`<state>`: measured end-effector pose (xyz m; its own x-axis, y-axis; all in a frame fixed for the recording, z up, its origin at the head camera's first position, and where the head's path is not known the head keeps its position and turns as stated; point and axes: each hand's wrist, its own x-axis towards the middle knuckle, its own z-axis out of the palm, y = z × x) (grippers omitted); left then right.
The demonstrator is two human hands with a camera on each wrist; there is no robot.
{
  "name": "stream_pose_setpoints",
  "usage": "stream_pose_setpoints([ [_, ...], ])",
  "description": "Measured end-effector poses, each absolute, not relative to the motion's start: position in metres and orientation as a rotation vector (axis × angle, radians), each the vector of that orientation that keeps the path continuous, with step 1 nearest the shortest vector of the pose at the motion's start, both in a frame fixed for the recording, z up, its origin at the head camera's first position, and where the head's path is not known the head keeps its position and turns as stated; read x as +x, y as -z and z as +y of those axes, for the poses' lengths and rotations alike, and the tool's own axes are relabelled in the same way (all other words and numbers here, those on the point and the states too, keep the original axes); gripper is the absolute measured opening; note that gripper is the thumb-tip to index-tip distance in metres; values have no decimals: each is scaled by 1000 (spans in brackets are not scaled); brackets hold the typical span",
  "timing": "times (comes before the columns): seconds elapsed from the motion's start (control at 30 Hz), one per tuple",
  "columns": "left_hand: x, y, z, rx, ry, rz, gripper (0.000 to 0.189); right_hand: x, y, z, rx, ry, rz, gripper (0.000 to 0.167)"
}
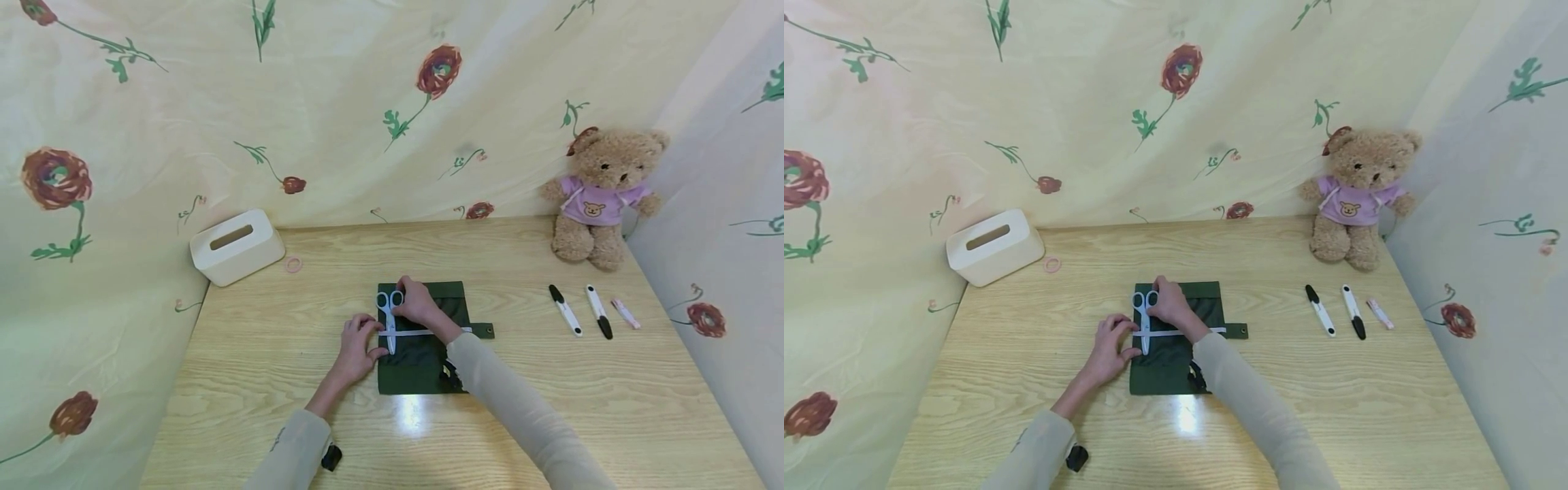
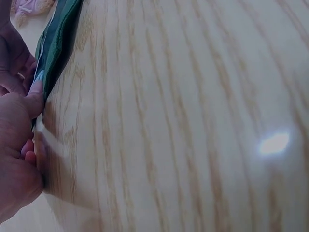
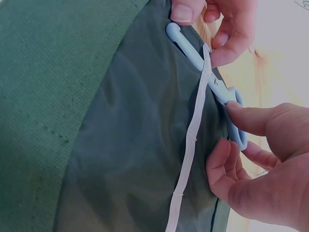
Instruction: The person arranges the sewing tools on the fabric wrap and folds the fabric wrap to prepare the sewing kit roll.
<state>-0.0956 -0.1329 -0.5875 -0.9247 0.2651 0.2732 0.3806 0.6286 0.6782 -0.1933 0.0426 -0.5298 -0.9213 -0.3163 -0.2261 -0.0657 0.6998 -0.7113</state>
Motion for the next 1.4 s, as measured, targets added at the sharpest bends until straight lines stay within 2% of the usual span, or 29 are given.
stream_pose_setpoints([
  [0.47,-94,582,-133,-523,1227,-2734,37,-188,525,43,-369,858,2576,44],
  [1.4,-95,582,-134,-495,1263,-2794,33,-184,523,50,-488,815,2524,43],
])
